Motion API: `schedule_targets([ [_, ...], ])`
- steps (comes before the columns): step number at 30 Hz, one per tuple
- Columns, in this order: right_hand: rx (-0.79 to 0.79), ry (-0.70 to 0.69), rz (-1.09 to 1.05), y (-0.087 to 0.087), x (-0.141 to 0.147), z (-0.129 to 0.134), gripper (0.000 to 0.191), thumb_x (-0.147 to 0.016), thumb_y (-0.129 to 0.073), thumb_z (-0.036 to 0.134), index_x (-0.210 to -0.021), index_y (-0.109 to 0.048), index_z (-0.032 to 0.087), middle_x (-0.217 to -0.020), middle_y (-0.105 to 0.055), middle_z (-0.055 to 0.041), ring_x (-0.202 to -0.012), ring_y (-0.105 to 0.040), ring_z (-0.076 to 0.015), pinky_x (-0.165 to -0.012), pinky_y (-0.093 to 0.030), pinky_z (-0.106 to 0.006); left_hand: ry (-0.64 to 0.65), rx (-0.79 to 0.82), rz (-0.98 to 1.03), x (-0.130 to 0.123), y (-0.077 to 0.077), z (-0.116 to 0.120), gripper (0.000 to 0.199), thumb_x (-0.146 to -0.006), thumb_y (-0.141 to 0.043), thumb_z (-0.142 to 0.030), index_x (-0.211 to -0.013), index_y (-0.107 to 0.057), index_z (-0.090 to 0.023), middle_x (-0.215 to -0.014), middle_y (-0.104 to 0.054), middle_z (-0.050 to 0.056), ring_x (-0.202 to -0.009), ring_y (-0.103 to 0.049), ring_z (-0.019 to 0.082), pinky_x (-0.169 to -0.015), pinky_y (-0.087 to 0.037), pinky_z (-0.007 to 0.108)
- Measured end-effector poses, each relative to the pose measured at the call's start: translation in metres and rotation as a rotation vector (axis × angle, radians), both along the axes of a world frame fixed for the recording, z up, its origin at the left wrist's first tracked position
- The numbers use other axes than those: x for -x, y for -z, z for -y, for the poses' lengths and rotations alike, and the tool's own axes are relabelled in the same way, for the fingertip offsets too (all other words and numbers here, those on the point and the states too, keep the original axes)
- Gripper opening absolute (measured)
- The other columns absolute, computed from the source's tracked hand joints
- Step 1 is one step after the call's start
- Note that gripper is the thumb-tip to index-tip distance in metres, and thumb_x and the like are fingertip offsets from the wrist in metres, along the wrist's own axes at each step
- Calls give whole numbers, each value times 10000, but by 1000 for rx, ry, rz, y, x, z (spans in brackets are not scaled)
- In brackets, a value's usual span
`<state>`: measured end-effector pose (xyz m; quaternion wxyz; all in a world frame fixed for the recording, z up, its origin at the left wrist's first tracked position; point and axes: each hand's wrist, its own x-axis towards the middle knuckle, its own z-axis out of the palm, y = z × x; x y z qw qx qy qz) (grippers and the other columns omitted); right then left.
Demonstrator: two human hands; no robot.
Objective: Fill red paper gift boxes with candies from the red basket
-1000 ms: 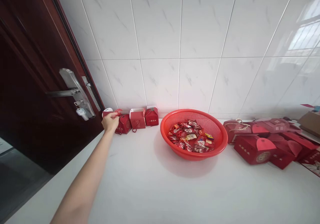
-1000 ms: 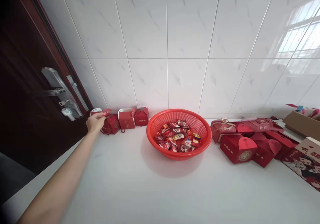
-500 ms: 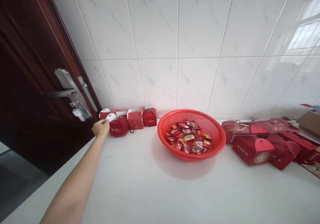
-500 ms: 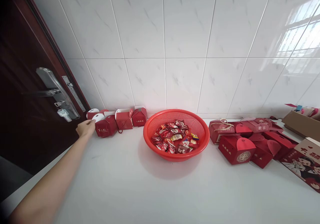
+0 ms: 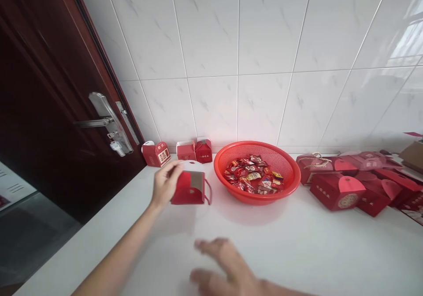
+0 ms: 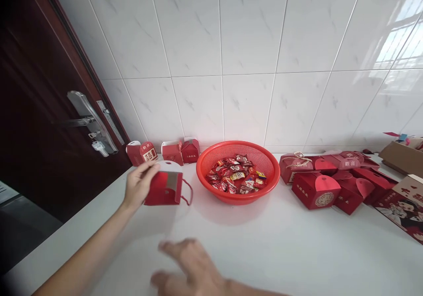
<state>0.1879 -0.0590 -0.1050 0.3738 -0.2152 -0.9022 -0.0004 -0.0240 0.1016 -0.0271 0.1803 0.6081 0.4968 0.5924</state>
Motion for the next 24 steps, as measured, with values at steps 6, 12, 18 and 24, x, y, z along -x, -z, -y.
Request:
schedule_targets([
  [6,-73,433,-337,-64,-43,-41,212,-942,-537,113,-1085,-659,212,-1354,-608,-151,-1202,-572,-287,-969,-499,-475,413,67,-37,-70,10,43,292,-907,-604,-465,-874,-716,-198,-877,-749,45,-855,-692,221,-807,-555,308],
  [12,260,583,-50,-81,-68,-50,144,-907,-595,127,-983,-698,193,-1106,-699,-96,-966,-642,-243,-842,-500,-396,486,79,39,-101,32,56,223,-969,-578,-447,-981,-620,-228,-818,-650,-11,-775,-628,164,-773,-521,274],
  [18,416,624,170,-101,-78,-44,295,-864,-498,-29,-934,-699,176,-995,-692,-54,-837,-641,-175,-731,-421,-288,495,13,-100,-102,35,59,303,-1013,-475,-385,-794,-604,-222,-809,-635,13,-803,-615,181,-770,-508,293],
  [24,368,701,392,-93,-76,-45,312,-868,-460,-44,-940,-693,152,-937,-659,-87,-792,-616,-200,-684,-409,-307,471,56,-276,-101,27,59,186,-955,-534,-327,-935,-697,-240,-974,-719,51,-966,-678,223,-880,-538,348],
])
